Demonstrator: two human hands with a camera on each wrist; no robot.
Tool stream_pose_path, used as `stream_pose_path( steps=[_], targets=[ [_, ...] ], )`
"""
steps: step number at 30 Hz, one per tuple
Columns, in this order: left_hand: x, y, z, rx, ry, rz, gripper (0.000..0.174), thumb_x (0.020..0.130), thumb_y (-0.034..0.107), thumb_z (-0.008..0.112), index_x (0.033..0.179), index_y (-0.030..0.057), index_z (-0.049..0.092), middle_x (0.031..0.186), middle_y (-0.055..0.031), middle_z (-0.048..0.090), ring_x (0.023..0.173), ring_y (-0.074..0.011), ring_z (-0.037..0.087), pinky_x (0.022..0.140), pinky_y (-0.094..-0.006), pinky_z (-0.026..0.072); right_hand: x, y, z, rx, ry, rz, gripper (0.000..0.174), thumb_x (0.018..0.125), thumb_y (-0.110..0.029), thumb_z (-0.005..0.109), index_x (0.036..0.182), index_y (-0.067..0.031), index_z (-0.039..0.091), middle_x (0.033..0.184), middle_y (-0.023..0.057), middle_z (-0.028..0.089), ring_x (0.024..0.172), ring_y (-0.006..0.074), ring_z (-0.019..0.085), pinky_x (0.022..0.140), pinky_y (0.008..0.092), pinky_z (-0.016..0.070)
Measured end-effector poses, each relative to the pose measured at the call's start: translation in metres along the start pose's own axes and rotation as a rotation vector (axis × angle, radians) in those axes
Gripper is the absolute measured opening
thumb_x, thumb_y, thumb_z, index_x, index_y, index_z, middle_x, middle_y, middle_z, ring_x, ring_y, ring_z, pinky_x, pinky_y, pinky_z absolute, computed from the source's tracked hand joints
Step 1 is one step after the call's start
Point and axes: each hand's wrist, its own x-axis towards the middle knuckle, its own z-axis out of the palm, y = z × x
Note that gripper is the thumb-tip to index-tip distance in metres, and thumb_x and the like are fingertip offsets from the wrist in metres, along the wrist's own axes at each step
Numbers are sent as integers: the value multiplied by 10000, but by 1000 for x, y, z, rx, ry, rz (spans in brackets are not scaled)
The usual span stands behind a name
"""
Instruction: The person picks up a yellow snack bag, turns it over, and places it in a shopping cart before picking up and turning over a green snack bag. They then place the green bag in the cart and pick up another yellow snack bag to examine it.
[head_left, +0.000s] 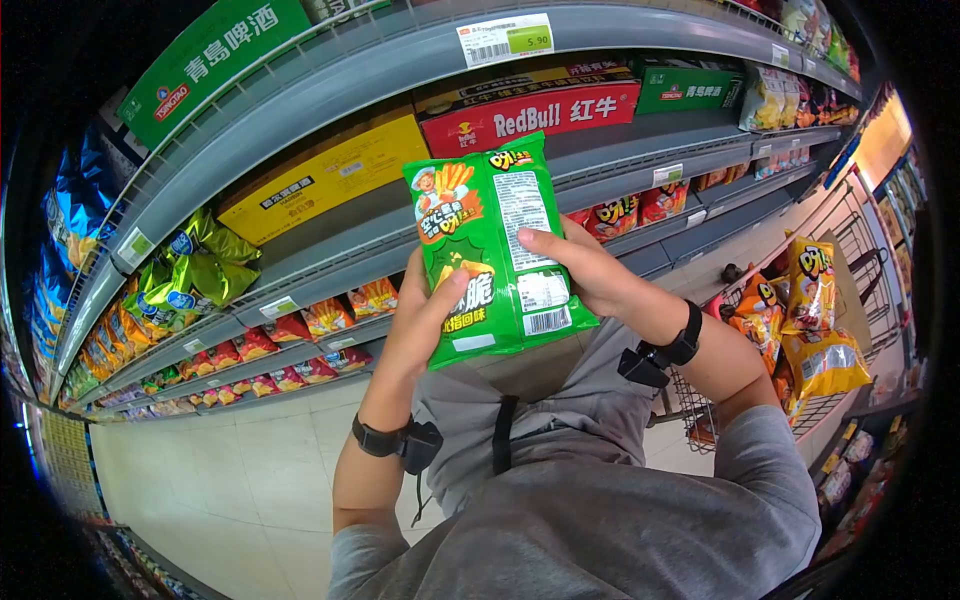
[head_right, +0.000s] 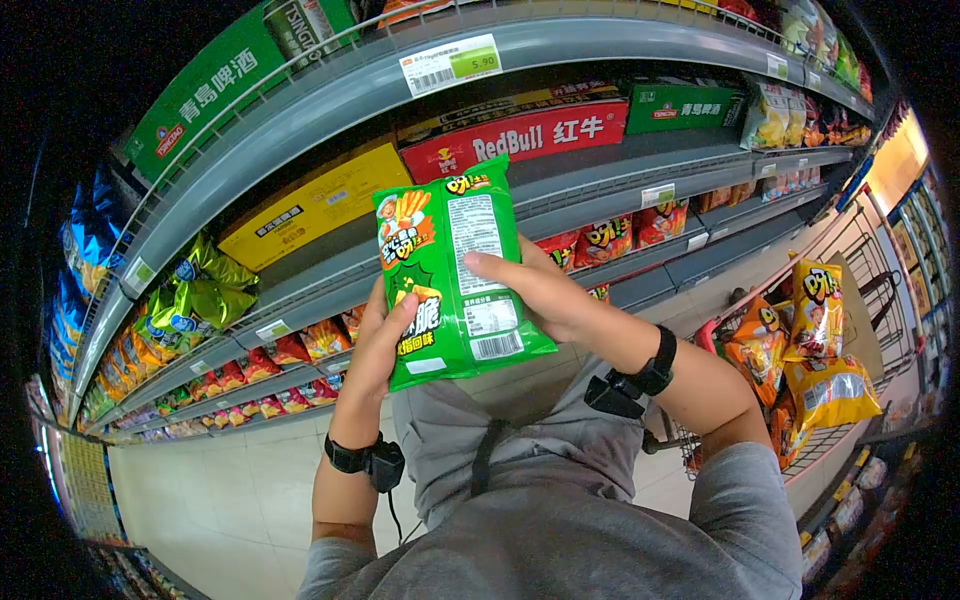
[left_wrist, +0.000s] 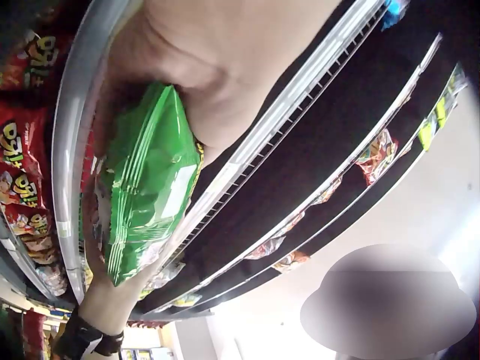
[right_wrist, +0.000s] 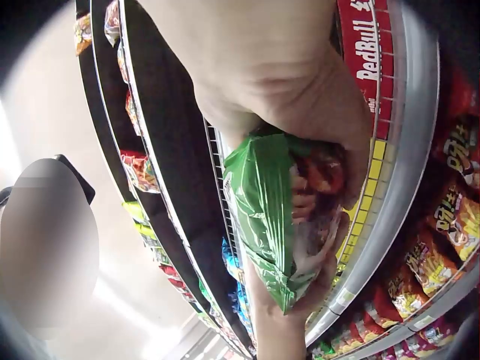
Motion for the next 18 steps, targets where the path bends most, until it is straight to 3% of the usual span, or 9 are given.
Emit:
stream_pose_path(
  steps=[7,9,12,13,15,18],
  targets=[
    [4,-6,-4,6,-5,20,610,916,204,633,1382,-30,317,1289,-151,503,1160,-191,527,962,-323,449,2,1,-1,24,10,10,525,913,-216,639,1329,7,412,1239,121,569,1093,188,593,907,335,506],
    [4,-6,-6,-5,-6,34,643,897,185,660,1393,-22,308,1296,-159,496,1168,-197,521,969,-335,443,-1,2,2,-37,35,-69,533,903,-200,650,1327,9,406,1234,120,568,1094,179,587,903,330,506],
    [-11,2,-4,260,119,286,711,849,138,712,1411,3,298,1312,-165,486,1173,-209,519,970,-350,441,-9,5,9,-242,80,-247,632,831,-142,714,1341,13,374,1226,119,560,1098,190,571,929,330,479],
    [-23,17,-5,448,178,292,777,806,96,747,1429,29,288,1302,-161,486,1169,-226,525,966,-355,445,-13,7,11,-370,73,-336,663,812,-134,729,1347,13,366,1235,126,551,1114,200,561,947,338,465],
    [-56,27,-28,600,-34,195,822,782,109,769,1438,21,282,1350,-173,426,1171,-248,515,951,-350,451,-21,7,22,-651,20,-476,741,762,-124,764,1362,10,350,1267,148,519,1165,223,525,992,359,423],
    [-98,51,-26,581,-118,340,887,742,163,811,1439,14,282,1389,-177,379,1190,-264,502,960,-361,444,-30,7,61,-852,-74,-639,899,691,-153,820,1403,9,294,1321,184,454,1257,269,441,1047,399,352]
  ],
)
